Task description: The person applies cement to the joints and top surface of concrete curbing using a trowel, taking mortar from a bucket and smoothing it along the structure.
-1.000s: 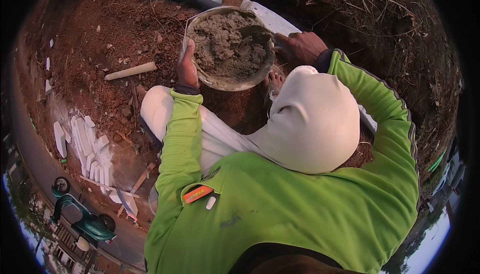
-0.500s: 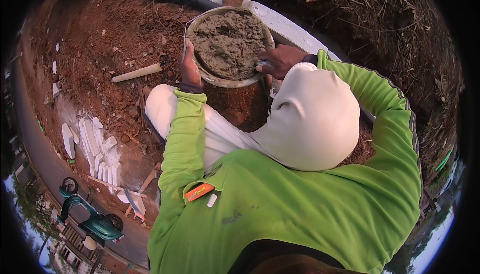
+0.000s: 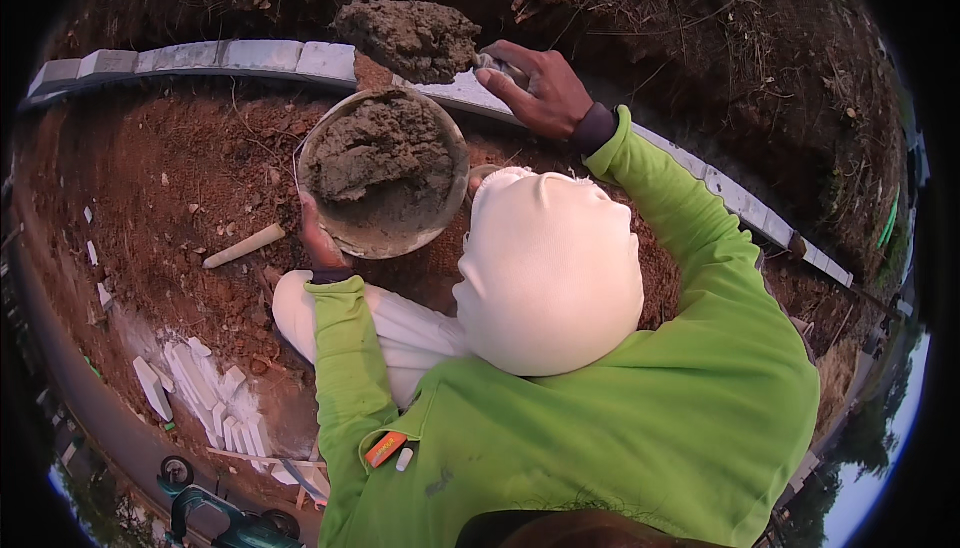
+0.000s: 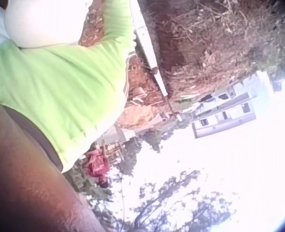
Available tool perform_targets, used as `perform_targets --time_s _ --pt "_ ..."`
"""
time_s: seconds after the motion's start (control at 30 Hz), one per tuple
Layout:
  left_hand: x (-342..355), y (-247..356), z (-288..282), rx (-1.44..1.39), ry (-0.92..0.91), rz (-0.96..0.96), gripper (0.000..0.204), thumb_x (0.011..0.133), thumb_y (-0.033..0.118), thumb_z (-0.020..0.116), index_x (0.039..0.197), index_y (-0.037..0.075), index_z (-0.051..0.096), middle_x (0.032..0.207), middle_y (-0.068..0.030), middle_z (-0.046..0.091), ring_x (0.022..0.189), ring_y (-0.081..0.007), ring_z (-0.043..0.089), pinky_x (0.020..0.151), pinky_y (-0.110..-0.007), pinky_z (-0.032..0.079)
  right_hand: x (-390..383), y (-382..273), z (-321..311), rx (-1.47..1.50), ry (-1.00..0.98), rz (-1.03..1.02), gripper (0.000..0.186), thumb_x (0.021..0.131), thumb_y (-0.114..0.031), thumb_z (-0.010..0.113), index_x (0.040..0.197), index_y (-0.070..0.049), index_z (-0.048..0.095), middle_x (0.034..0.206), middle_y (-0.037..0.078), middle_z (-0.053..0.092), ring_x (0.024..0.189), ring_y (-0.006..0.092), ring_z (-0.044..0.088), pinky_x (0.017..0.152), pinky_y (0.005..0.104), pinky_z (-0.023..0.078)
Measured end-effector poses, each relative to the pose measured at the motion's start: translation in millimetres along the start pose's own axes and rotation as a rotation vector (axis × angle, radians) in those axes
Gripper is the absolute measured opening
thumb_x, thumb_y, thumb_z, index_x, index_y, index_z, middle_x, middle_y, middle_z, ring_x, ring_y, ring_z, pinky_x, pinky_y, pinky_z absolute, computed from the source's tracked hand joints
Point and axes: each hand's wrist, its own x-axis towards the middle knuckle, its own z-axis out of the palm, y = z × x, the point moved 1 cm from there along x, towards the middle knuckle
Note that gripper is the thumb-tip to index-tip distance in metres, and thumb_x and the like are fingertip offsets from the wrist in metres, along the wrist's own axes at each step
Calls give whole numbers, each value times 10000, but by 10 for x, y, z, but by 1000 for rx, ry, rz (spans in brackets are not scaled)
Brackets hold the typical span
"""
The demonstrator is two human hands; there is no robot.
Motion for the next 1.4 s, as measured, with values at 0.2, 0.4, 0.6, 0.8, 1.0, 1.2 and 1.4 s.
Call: perform_targets --time_s 0.2,0.4,0.6,0.8,1.0,1.2,1.4 --pt "203 -132 34 40 -39 2 567 1047 379 492 1496 39 416 1459 -110 518 1309 -264 517 1125 -409 397 433 1410 322 -553 120 120 397 937 -418 617 1198 -119 623 854 185 704 790 392 693 686 488 554" --pt "-42 -11 112 36 38 -62 547 1025 307 552 1478 20 444 1444 -92 534 1288 -241 535 1111 -390 402 208 745 131 -447 3 -123 346 931 -343 629 1205 -132 628 915 175 715 762 382 691 651 479 555" --pt "-25 22 -36 182 89 101 480 1000 269 620 1381 -16 555 1356 -79 588 1280 -169 508 1129 -331 339 172 -315 135 -641 -423 -276 366 932 -354 632 1226 -137 645 799 162 699 711 366 688 613 475 545" --pt "-70 -16 421 280 101 203 584 1024 340 585 1428 -70 489 1408 -111 558 1319 -175 486 1161 -322 299 -27 -246 862 -646 -786 -412 319 968 -344 583 1173 -109 650 793 189 700 771 404 694 701 519 561" --pt "-69 -25 333 215 113 195 654 1042 375 547 1479 -89 400 1519 -136 452 1402 -191 409 1191 -322 260 -246 -256 738 -247 -794 -199 381 987 -370 560 1186 -58 649 955 251 710 913 424 688 862 521 543" --pt "5 -90 121 105 24 66 697 1039 454 523 1514 -34 373 1520 -110 446 1404 -214 408 1192 -350 273 -312 -107 640 28 -738 -52 603 983 -531 550 1177 30 659 1031 266 709 964 418 697 893 480 551" --pt "-75 -38 -12 -96 -14 -71 612 1045 481 478 1494 69 422 1441 -110 530 1284 -294 538 1091 -457 439 -177 -117 291 192 -489 -107 573 992 -507 548 1158 27 673 1021 280 703 960 432 689 877 488 530"
